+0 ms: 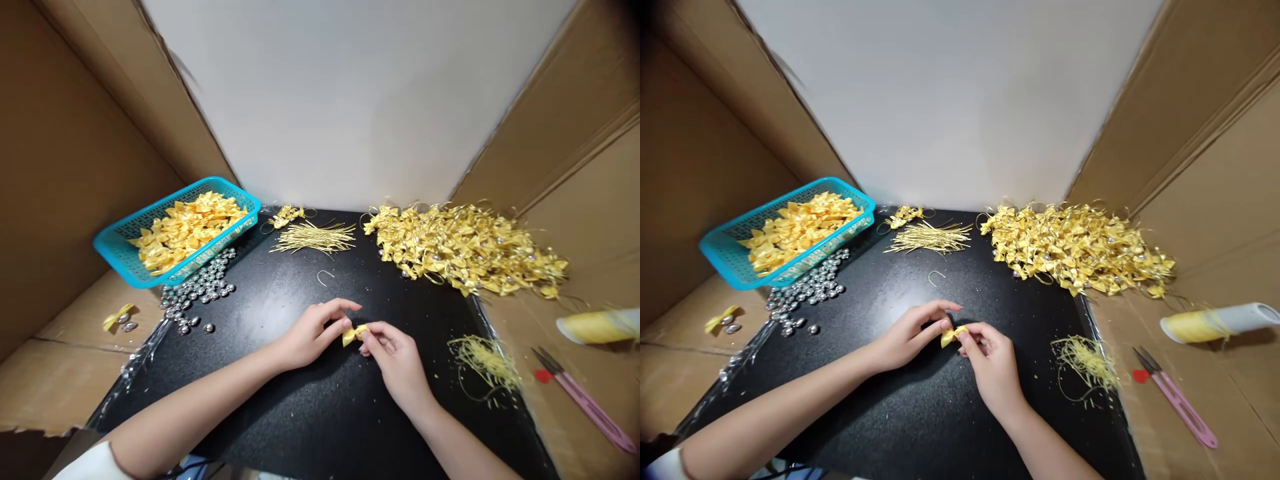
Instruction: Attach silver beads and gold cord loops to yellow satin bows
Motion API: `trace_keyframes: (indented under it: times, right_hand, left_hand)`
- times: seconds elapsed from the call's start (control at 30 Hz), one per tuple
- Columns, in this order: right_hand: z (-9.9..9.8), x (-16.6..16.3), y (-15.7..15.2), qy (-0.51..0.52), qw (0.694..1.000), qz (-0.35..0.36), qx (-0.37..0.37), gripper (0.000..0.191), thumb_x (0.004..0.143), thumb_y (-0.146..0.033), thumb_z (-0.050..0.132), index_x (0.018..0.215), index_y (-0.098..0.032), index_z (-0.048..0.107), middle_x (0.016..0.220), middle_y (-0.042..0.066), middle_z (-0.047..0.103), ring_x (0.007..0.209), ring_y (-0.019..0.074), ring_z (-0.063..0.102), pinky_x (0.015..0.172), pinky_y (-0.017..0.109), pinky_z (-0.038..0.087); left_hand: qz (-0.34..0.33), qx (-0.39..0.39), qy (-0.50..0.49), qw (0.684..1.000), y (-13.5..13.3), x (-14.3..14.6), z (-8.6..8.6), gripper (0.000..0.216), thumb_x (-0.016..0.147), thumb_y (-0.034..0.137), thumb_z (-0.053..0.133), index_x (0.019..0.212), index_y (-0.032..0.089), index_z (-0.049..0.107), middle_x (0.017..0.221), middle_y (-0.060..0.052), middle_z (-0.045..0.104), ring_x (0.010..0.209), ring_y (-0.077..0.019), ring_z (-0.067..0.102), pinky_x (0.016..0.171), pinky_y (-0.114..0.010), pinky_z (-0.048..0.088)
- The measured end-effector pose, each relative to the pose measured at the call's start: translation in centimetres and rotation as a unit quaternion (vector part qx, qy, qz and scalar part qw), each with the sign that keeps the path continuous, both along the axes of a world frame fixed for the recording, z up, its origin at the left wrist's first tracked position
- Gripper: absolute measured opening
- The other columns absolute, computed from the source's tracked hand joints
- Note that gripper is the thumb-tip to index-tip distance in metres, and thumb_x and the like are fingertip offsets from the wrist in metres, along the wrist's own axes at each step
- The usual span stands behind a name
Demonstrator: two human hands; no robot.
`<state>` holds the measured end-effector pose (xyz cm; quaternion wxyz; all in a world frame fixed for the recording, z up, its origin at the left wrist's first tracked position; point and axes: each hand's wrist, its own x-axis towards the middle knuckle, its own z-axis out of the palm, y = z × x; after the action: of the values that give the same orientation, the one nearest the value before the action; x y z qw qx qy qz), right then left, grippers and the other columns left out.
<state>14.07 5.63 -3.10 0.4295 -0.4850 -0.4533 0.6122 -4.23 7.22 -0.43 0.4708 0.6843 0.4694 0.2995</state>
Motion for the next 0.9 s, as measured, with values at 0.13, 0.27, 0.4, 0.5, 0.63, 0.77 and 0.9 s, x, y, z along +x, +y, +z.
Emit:
trace_keyframes:
  times: [0.13, 0.27, 0.4, 0.5, 0.63, 0.77, 0.9]
  right_hand:
    - [0.2, 0.1, 0.4, 0.029, 0.999, -0.022, -0.022, 0.036, 0.07, -0.049, 0.076, 0.077, -0.014, 0.072, 0.061, 0.002, 0.064, 0.057, 0.012, 0.06, 0.059, 0.024, 0.052]
    - [0.0, 0.0, 0.3, 0.037, 0.999, -0.035, -0.011, 0.032, 0.07, -0.047, 0.076, 0.075, -0.015, 0.073, 0.062, 0.002, 0.066, 0.057, 0.0112, 0.059, 0.057, 0.023, 0.05]
    - [-0.4, -0.4, 0.1, 0.05, 0.996, -0.073, 0.016, 0.027, 0.073, -0.045, 0.074, 0.074, -0.017, 0.071, 0.065, 0.002, 0.067, 0.058, 0.0106, 0.058, 0.058, 0.023, 0.05]
    - [-0.5, -0.4, 0.2, 0.044, 0.996, -0.061, 0.043, 0.024, 0.076, -0.042, 0.071, 0.075, -0.018, 0.071, 0.067, 0.001, 0.066, 0.059, 0.011, 0.058, 0.058, 0.023, 0.049]
    - [-0.3, -0.1, 0.7, -0.022, 0.994, 0.023, 0.103, 0.02, 0.081, -0.036, 0.067, 0.075, -0.017, 0.071, 0.073, 0.003, 0.066, 0.067, 0.0129, 0.06, 0.061, 0.024, 0.048]
    - [0.2, 0.1, 2.7, -0.11, 0.985, 0.065, 0.119, 0.016, 0.083, -0.03, 0.063, 0.087, -0.016, 0.07, 0.081, 0.004, 0.067, 0.07, 0.0142, 0.06, 0.06, 0.025, 0.048]
    - [1.2, -0.8, 7.2, -0.338, 0.904, 0.083, 0.248, 0.015, 0.081, -0.02, 0.067, 0.095, -0.015, 0.068, 0.097, 0.007, 0.067, 0.081, 0.0159, 0.058, 0.071, 0.029, 0.049]
  left_hand:
    - [0.039, -0.006, -0.045, 0.998, -0.1, 0.3, -0.9, 0.034, 0.088, 0.036, 0.061, 0.115, 0.015, 0.06, 0.084, -0.003, 0.069, 0.074, -0.0127, 0.058, 0.071, -0.025, 0.044]
    - [0.089, 0.006, -0.045, 0.995, -0.5, 0.5, -1.6, 0.024, 0.081, 0.035, 0.07, 0.095, 0.016, 0.07, 0.078, -0.004, 0.069, 0.069, -0.012, 0.054, 0.066, -0.024, 0.041]
    - [0.128, 0.014, -0.077, 0.989, -1.1, 0.9, -2.3, 0.022, 0.081, 0.037, 0.07, 0.089, 0.016, 0.072, 0.073, -0.003, 0.068, 0.066, -0.0117, 0.051, 0.063, -0.024, 0.039]
    - [0.131, -0.017, -0.125, 0.983, -1.4, 1.1, -2.6, 0.026, 0.082, 0.037, 0.068, 0.099, 0.017, 0.069, 0.074, -0.003, 0.068, 0.066, -0.0116, 0.053, 0.064, -0.024, 0.04]
    - [0.076, -0.022, -0.127, 0.989, -1.4, 1.1, -2.3, 0.031, 0.082, 0.034, 0.069, 0.108, 0.018, 0.066, 0.08, -0.002, 0.067, 0.073, -0.0122, 0.058, 0.072, -0.025, 0.046]
    - [0.104, -0.005, -0.081, 0.991, -0.9, 0.2, -2.0, 0.024, 0.085, 0.035, 0.064, 0.099, 0.016, 0.067, 0.081, -0.003, 0.068, 0.074, -0.0139, 0.062, 0.071, -0.026, 0.047]
    - [0.096, 0.065, 0.042, 0.992, -0.6, -0.9, -2.0, 0.022, 0.085, 0.031, 0.063, 0.102, 0.018, 0.067, 0.08, -0.003, 0.07, 0.072, -0.015, 0.061, 0.07, -0.028, 0.045]
